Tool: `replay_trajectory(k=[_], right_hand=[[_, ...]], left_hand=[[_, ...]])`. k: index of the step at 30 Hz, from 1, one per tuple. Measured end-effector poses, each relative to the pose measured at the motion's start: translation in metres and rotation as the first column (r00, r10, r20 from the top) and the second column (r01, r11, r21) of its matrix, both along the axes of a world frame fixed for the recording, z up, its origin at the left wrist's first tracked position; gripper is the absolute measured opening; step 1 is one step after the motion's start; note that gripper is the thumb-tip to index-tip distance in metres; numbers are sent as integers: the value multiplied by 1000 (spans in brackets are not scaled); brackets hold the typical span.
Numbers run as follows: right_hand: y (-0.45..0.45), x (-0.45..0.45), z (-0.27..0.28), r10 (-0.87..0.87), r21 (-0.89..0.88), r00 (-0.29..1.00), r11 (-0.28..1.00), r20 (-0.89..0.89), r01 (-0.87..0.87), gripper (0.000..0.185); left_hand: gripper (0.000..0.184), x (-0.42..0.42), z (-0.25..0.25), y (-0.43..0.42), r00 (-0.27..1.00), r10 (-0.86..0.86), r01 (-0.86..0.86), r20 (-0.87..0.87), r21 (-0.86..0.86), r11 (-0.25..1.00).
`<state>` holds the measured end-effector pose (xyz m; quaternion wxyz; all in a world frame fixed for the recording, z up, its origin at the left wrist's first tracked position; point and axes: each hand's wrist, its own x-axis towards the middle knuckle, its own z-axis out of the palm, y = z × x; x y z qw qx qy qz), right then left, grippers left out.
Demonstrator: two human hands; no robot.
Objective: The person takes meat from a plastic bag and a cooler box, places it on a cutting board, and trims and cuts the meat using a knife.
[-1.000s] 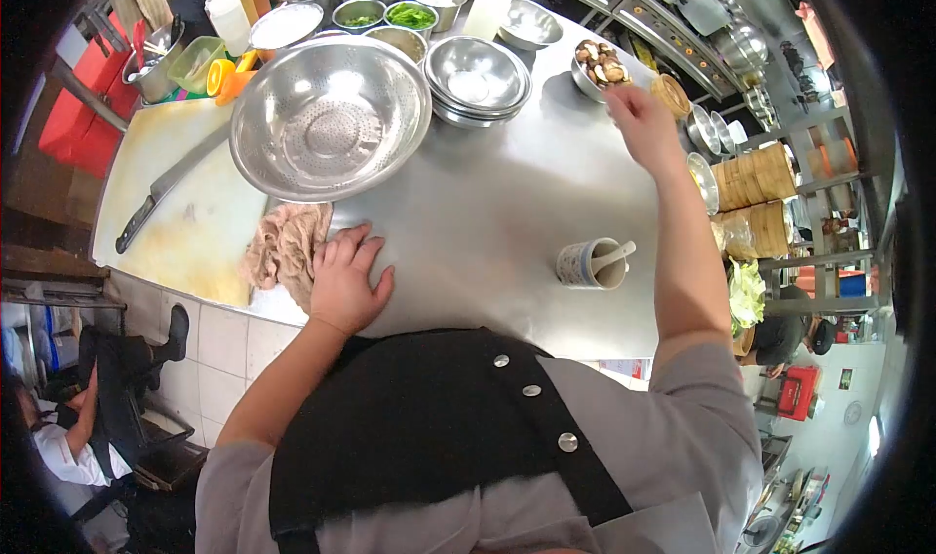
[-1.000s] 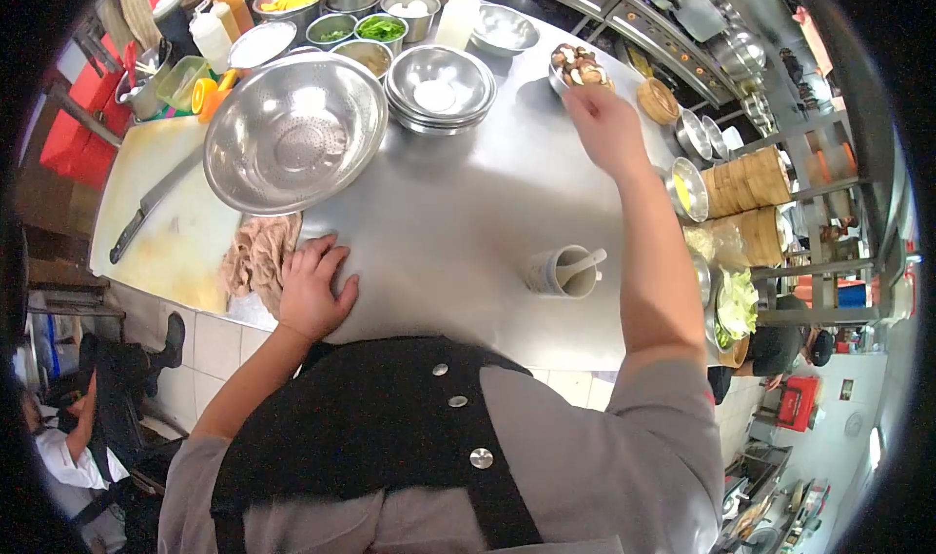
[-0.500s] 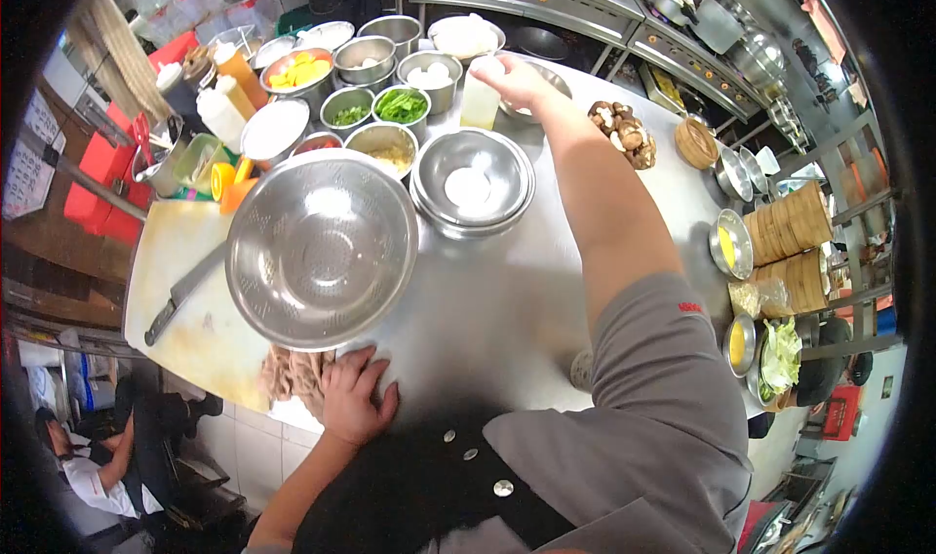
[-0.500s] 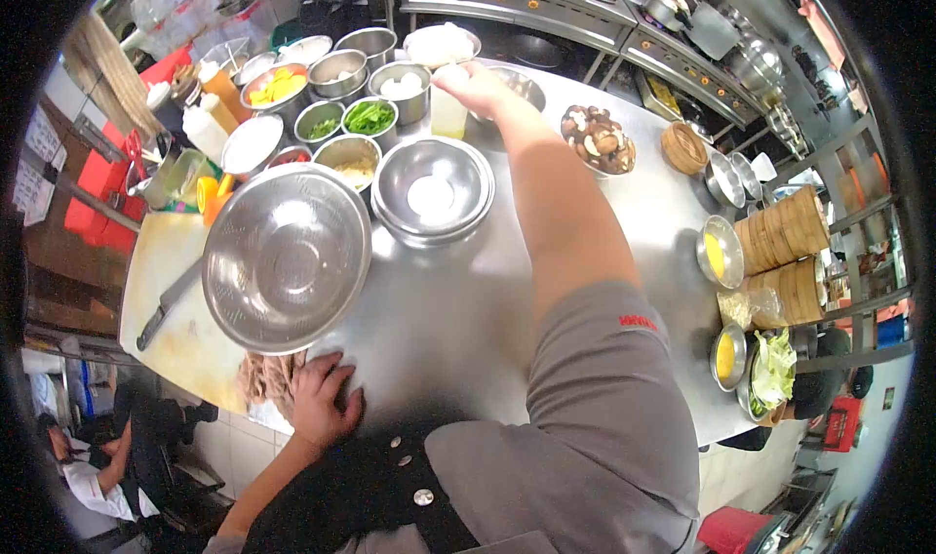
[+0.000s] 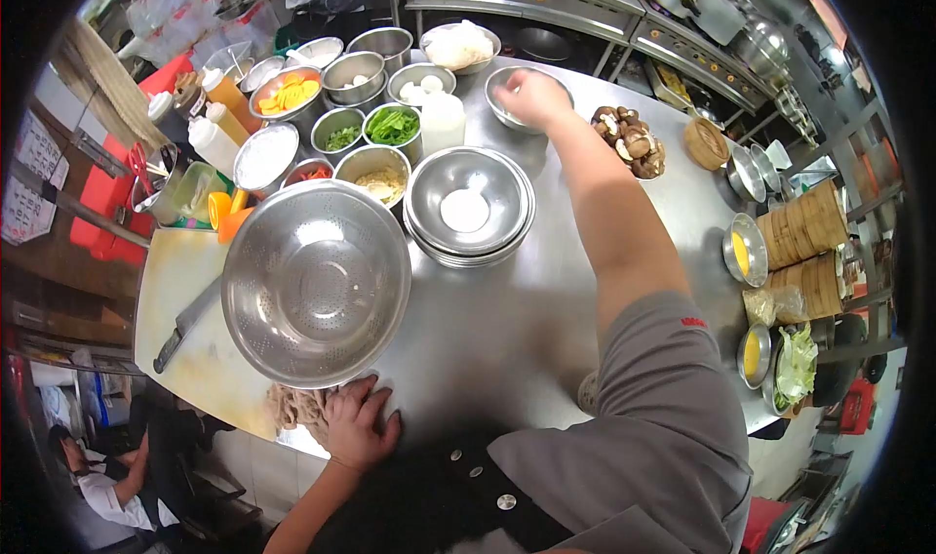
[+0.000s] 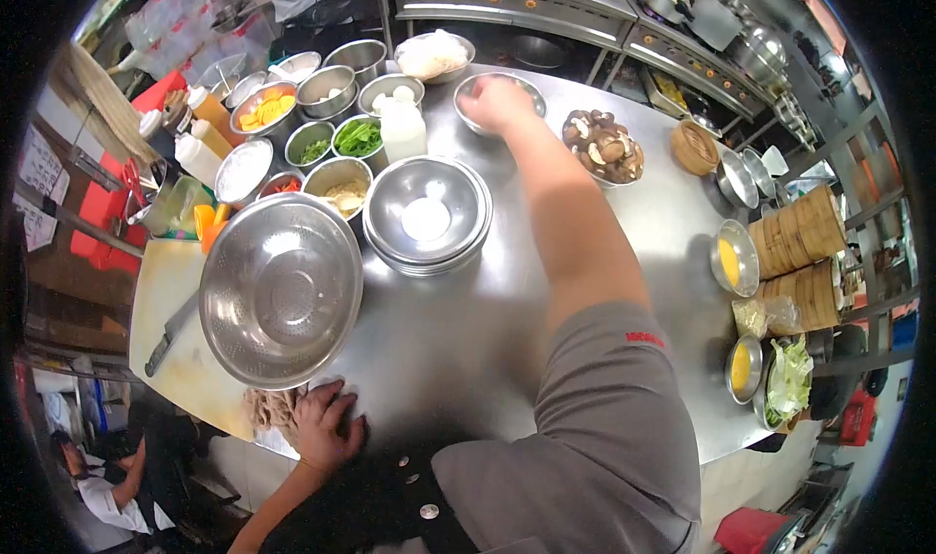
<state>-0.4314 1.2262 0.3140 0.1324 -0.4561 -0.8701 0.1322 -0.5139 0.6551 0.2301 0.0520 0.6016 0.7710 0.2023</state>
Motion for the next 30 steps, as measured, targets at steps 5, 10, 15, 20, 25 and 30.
replay_trajectory(k=[5, 10, 15, 20, 25, 30], right_hand=[[-11, 6, -12, 47, 40, 950, 997, 310, -63, 36], [12, 7, -20, -43, 105, 912, 994, 409, 0, 32], [25, -24, -2, 26, 155, 997, 987, 73, -37, 32], [58, -71, -20, -95, 379, 971, 925, 221, 4, 39], [83, -98, -28, -47, 261, 957, 965, 285, -31, 74], [89, -112, -27, -39, 180, 937, 983, 347, -26, 70]], left_hand=[[43, -2, -4, -1, 1000, 2, -2, 11, 21, 1000], [46, -1, 1, 1, 999, -12, 11, 30, 17, 1000], [46, -1, 2, 2, 999, 2, -2, 46, 0, 1000], [45, -3, 3, -2, 997, 26, -23, 67, -55, 998], [47, -3, -2, -4, 998, 32, -29, 53, -56, 998], [49, -3, -5, -5, 995, 42, -35, 87, -82, 996]])
